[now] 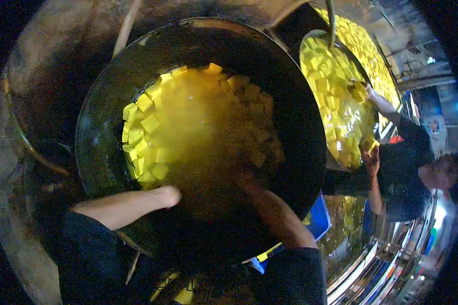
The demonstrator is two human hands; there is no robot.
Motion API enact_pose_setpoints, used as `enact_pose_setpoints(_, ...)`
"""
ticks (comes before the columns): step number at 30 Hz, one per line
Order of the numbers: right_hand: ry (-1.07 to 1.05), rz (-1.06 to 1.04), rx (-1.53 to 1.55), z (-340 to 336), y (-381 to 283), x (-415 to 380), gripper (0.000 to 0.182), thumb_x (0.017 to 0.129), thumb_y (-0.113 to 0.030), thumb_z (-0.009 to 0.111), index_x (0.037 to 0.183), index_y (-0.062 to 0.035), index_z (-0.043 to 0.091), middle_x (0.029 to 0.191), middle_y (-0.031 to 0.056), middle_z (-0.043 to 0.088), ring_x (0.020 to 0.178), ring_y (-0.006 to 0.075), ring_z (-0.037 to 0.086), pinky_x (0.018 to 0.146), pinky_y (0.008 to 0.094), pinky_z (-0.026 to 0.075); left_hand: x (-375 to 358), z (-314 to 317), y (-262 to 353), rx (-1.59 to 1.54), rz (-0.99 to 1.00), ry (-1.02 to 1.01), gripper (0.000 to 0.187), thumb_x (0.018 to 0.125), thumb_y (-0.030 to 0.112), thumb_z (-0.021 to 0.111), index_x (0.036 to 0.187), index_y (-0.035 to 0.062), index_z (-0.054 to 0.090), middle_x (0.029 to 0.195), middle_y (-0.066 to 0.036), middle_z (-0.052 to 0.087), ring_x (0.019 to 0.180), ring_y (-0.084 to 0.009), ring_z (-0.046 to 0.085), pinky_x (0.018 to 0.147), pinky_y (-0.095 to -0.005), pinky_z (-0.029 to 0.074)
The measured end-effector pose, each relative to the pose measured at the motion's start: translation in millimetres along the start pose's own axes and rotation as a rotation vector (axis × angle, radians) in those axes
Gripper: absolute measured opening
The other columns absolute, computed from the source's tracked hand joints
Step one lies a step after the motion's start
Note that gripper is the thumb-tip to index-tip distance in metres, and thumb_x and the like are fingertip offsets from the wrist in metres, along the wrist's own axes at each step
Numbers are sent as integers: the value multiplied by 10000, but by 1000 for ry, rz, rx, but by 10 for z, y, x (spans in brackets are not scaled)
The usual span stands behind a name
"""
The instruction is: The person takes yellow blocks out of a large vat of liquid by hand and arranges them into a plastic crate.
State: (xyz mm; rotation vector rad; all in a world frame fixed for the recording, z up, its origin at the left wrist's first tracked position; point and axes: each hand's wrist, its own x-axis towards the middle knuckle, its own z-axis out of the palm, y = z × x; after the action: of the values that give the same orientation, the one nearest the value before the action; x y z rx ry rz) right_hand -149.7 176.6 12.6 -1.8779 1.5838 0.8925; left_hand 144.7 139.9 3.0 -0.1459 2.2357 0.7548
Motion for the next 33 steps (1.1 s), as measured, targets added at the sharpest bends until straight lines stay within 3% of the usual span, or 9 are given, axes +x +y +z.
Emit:
enact_pose_setpoints(6, 28, -168, 398, -795, 599, 187, 492, 861, -221, 549, 1282, -6, 412, 1035, 176, 597, 944, 271, 595, 764, 392, 493, -465, -1150, -62, -58, -87, -225, 259, 693, 171, 723, 892, 41, 619, 817, -138, 636, 772, -295, 610, 615, -427, 500)
enact_pose_setpoints(10, 248, -323, 792, -1029, 792, 901, 504, 877, -210, 526, 1305, 12, 381, 1017, 184, 599, 943, 272, 590, 767, 397, 485, -677, -1387, -276, -251, -246, 119, 284, 759, 140, 644, 998, 1, 578, 915, -175, 625, 865, -322, 604, 714, -426, 503)
enact_pose_setpoints(14, 1438, -501, 396, -480, 612, 2436, 516, 893, -200, 504, 1329, 31, 350, 999, 193, 601, 942, 273, 585, 770, 402, 478, -473, -902, -622, -223, -429, 477, 381, 850, 109, 453, 1169, -98, 486, 1210, -288, 475, 1088, -367, 522, 881, -442, 464)
enact_pose_setpoints(15, 1317, -382, 406, -371, 524, 2723, 487, 885, -202, 514, 1293, 30, 381, 987, 178, 600, 912, 274, 582, 759, 403, 480, -279, -654, -789, 223, -415, 413, 407, 832, 78, 442, 1183, -125, 461, 1244, -320, 428, 1123, -381, 496, 900, -461, 449)
enact_pose_setpoints(17, 1062, -151, 418, -264, 288, 3056, 433, 869, -208, 534, 1220, 28, 443, 964, 149, 597, 854, 276, 574, 735, 404, 486, -498, -1415, -406, -237, -707, 114, 415, 872, 118, 386, 1238, -46, 492, 1479, -174, 184, 1302, -373, 294, 1074, -453, 274)
enact_pose_setpoints(22, 661, 103, 558, -288, 153, 2950, 414, 879, -275, 521, 1173, 15, 501, 1037, 110, 558, 903, 244, 535, 759, 376, 475, -330, -1262, -649, -310, -510, 61, 438, 872, 100, 393, 1282, -50, 427, 1437, -200, 271, 1326, -373, 259, 1090, -445, 245)
enact_pose_setpoints(28, 372, -1336, 1768, -687, 488, 1744, 490, 931, -398, 457, 1224, -7, 492, 1231, 89, 485, 1118, 178, 470, 853, 315, 443, -128, -858, -1124, -381, -335, 193, 413, 890, 161, 463, 1269, 4, 421, 1363, -222, 375, 1246, -352, 390, 1055, -413, 318)
enact_pose_setpoints(30, 126, -941, 1734, -835, 623, 1543, 491, 913, -377, 504, 1226, 1, 484, 1240, 85, 481, 1150, 187, 449, 894, 338, 433, -285, -1257, -1164, -443, -316, 15, 379, 894, 180, 481, 1241, 30, 450, 1345, -206, 403, 1217, -343, 426, 1050, -400, 332)
enact_pose_setpoints(33, -99, -544, 1655, -1159, 651, 1092, 499, 896, -356, 551, 1229, 8, 475, 1250, 80, 477, 1182, 195, 428, 934, 361, 424, -452, -1615, -1025, -892, -301, 474, 359, 837, 204, 599, 1134, 17, 524, 1261, -144, 479, 1154, -306, 475, 1051, -432, 347)
